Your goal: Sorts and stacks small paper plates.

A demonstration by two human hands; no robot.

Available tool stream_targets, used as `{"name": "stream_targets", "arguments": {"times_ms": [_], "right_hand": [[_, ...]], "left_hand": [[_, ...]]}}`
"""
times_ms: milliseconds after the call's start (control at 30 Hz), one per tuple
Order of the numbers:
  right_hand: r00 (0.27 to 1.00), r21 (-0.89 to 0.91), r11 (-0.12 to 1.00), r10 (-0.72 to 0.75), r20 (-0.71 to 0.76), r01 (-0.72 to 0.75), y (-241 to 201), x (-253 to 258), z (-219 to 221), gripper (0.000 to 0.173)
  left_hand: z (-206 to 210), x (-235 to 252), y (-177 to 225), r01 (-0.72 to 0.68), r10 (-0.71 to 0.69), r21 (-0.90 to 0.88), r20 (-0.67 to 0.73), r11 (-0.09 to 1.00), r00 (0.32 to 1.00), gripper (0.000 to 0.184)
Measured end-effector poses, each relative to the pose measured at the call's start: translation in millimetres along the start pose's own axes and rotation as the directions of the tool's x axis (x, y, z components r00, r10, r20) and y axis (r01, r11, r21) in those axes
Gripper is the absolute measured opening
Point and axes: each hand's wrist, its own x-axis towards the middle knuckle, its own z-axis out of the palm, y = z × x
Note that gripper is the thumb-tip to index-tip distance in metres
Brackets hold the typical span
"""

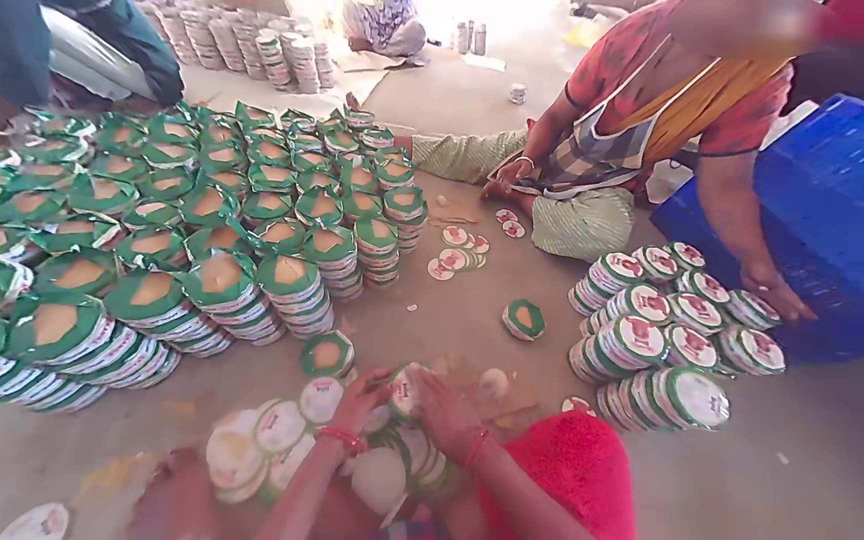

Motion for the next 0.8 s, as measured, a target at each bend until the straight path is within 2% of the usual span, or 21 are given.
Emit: {"name": "stream_targets", "arguments": {"times_ms": [167,300,333,400,433,467,500,533,600,633,700,767,800], "right_hand": [[0.991,-0.055,0.998,0.003,0.136,0.005,0.7,2.6,-9.2,0.060],[0.987,-0.081,0.996,-0.015,0.161,0.029,5.0,5.7,-8.0,0.061],[0.986,-0.078,0.996,-0.020,0.164,0.033,5.7,6.6,-7.9,0.062],[0.986,-0.024,1.000,-0.016,0.163,0.020,4.8,6.9,-14.3,0.062],[0.990,0.082,0.997,-0.021,0.139,0.010,4.5,6.4,-18.9,0.062],[0.998,0.261,0.965,-0.029,0.058,0.013,6.3,3.9,-20.5,0.061],[0.998,0.463,0.886,0.001,-0.067,0.030,10.4,1.4,-18.1,0.061],[0.971,0.644,0.759,0.072,-0.227,0.095,17.5,1.2,-10.4,0.065],[0.868,0.826,0.516,0.279,-0.411,0.226,27.6,1.5,-0.1,0.074],[0.809,0.863,0.440,0.397,-0.434,0.247,28.6,-0.5,0.8,0.074],[0.697,0.925,0.326,0.618,-0.364,0.194,23.2,-7.1,-2.5,0.066],[0.662,0.975,0.186,0.718,-0.218,0.119,17.6,-14.4,-5.0,0.055],[0.680,0.985,0.118,0.712,-0.172,0.126,15.4,-17.2,-6.0,0.049]], "left_hand": [[-1.2,-1.8,3.1,-0.051,0.051,0.126,0.008,0.991,0.999,0.036],[-1.7,-6.7,21.5,-0.080,0.052,0.369,0.084,0.926,0.995,0.040],[0.1,-9.3,29.4,-0.116,0.057,0.468,0.138,0.876,0.989,0.048],[9.7,-13.5,43.3,-0.243,0.082,0.656,0.267,0.714,0.960,0.082],[16.0,-14.3,46.8,-0.288,0.095,0.723,0.295,0.628,0.951,0.102],[22.7,-15.3,49.2,-0.303,0.100,0.779,0.299,0.549,0.949,0.119],[30.1,-15.5,51.3,-0.283,0.079,0.824,0.282,0.490,0.956,0.130],[37.1,-13.6,51.6,-0.251,0.050,0.859,0.257,0.446,0.965,0.135],[46.6,-7.2,46.7,-0.200,0.026,0.906,0.205,0.372,0.978,0.130],[48.2,-5.5,44.9,-0.187,0.035,0.917,0.187,0.353,0.982,0.124],[48.9,-6.3,48.9,-0.144,0.029,0.931,0.143,0.337,0.989,0.118],[50.0,-11.9,57.6,-0.144,0.083,0.917,0.122,0.372,0.989,0.117],[53.0,-15.3,60.9,-0.202,0.180,0.889,0.138,0.410,0.974,0.116]]}}
